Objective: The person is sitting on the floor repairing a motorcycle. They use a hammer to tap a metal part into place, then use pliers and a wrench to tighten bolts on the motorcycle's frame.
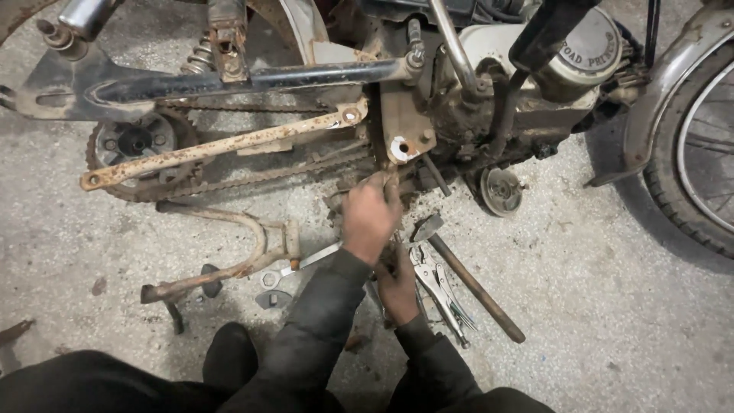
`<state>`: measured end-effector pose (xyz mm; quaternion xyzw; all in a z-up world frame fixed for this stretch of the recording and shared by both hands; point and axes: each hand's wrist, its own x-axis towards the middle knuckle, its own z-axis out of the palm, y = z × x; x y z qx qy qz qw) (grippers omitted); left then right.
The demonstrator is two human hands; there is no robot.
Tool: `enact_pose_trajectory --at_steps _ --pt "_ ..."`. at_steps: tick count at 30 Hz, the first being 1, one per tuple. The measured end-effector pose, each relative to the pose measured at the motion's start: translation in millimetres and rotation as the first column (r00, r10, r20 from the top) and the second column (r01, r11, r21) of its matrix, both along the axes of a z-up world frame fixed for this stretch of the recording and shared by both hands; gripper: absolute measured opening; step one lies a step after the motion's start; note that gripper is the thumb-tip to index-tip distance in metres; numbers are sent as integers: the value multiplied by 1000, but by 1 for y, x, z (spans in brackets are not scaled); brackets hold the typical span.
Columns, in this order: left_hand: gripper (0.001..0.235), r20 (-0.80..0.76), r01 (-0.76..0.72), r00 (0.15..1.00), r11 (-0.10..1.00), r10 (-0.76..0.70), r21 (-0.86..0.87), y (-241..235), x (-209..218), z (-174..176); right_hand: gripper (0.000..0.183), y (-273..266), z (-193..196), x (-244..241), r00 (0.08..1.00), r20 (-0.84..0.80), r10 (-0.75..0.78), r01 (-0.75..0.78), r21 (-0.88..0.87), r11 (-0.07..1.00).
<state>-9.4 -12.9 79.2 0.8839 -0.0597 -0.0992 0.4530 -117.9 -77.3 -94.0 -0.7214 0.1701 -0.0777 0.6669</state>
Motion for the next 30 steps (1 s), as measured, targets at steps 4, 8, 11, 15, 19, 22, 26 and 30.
enact_pose_trajectory --at_steps 4,8,11,15,19,22,26,30 --pt "34 131 -13 991 1000 11 8 -3 1 -21 28 0 -1 -3 1000 -7 -10 10 -27 1000" --pt "34 16 18 1000 1000 -18 -20 2 4 -2 26 7 14 -3 997 -76 -9 12 36 999" --pt "35 12 29 1000 997 -28 -70 7 -5 8 25 7 17 -6 996 -92 -7 8 16 1000" --pt "35 80 9 997 1000 -7 -29 5 -5 2 20 1 -11 -1 999 -52 -6 4 -33 999" --pt "25 366 -36 930 999 39 -16 -12 20 -62 24 16 11 -3 985 -172 -8 7 -4 1000" --pt "24 445 -49 894 999 47 -8 -14 25 -86 24 23 26 4 995 -100 -7 5 -21 1000" --pt "24 483 41 876 994 15 -106 6 -8 -68 35 16 69 19 1000 13 -27 28 -100 995" --pt "19 523 87 852 975 32 -202 5 0 -105 44 7 123 42 998 12 -61 62 -112 992"
